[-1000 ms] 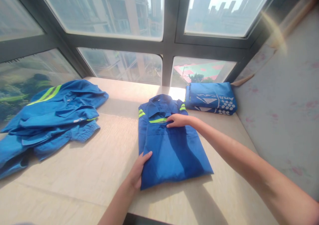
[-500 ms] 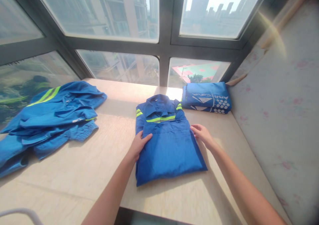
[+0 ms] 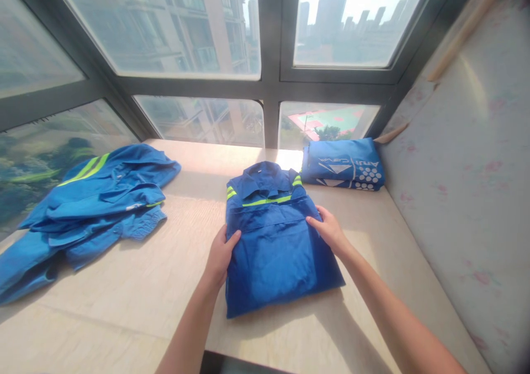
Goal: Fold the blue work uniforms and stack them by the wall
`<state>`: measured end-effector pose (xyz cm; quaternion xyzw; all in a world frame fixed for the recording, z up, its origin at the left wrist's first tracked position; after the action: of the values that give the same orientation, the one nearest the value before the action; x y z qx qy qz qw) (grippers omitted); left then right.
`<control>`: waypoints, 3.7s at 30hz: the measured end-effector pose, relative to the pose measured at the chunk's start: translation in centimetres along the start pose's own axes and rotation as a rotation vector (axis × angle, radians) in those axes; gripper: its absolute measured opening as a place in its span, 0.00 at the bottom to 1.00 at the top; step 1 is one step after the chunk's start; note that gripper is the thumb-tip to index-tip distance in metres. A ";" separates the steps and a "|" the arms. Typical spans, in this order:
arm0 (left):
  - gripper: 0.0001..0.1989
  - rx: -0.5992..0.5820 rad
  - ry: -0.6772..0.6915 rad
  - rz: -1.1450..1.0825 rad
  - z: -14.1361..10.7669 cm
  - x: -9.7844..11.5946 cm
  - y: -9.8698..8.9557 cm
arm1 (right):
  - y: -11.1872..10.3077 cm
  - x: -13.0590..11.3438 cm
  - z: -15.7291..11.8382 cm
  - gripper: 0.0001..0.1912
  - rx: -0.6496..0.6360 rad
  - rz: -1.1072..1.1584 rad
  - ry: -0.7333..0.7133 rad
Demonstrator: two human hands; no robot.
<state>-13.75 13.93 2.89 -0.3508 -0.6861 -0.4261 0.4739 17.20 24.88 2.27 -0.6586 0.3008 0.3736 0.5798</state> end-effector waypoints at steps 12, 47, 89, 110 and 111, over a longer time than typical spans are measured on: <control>0.29 0.099 0.539 1.219 2.2 3.1 3.3 | 1.8 -3.4 3.0 0.25 0.269 -0.814 -0.401; 0.27 -0.224 0.656 1.405 13.0 3.0 9.2 | 6.6 -7.5 11.0 0.27 0.026 -1.000 -0.604; 0.26 -1.140 1.228 1.527 -4.1 2.3 -0.2 | -0.2 -2.2 -8.0 0.30 -0.481 -0.804 -1.466; 0.22 -0.687 0.960 0.812 -3.0 2.5 1.3 | -2.2 -0.2 -5.0 0.16 -0.092 -0.255 -0.632; 0.21 -0.655 0.899 0.750 -3.1 2.5 1.3 | -2.5 0.0 -4.9 0.14 -0.066 -0.219 -0.564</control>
<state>-12.28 11.77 6.19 -0.4795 -0.0888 -0.5236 0.6986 20.03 20.37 3.87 -0.5757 0.0428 0.4868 0.6555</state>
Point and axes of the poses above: each hand's wrist, its own z-axis towards the middle knuckle, its own y-axis out of the palm, x = y × z, the point moved 8 cm from there along z, towards the middle knuckle, and after that the axes turned 14 degrees about -z, right-handed, at the moved point
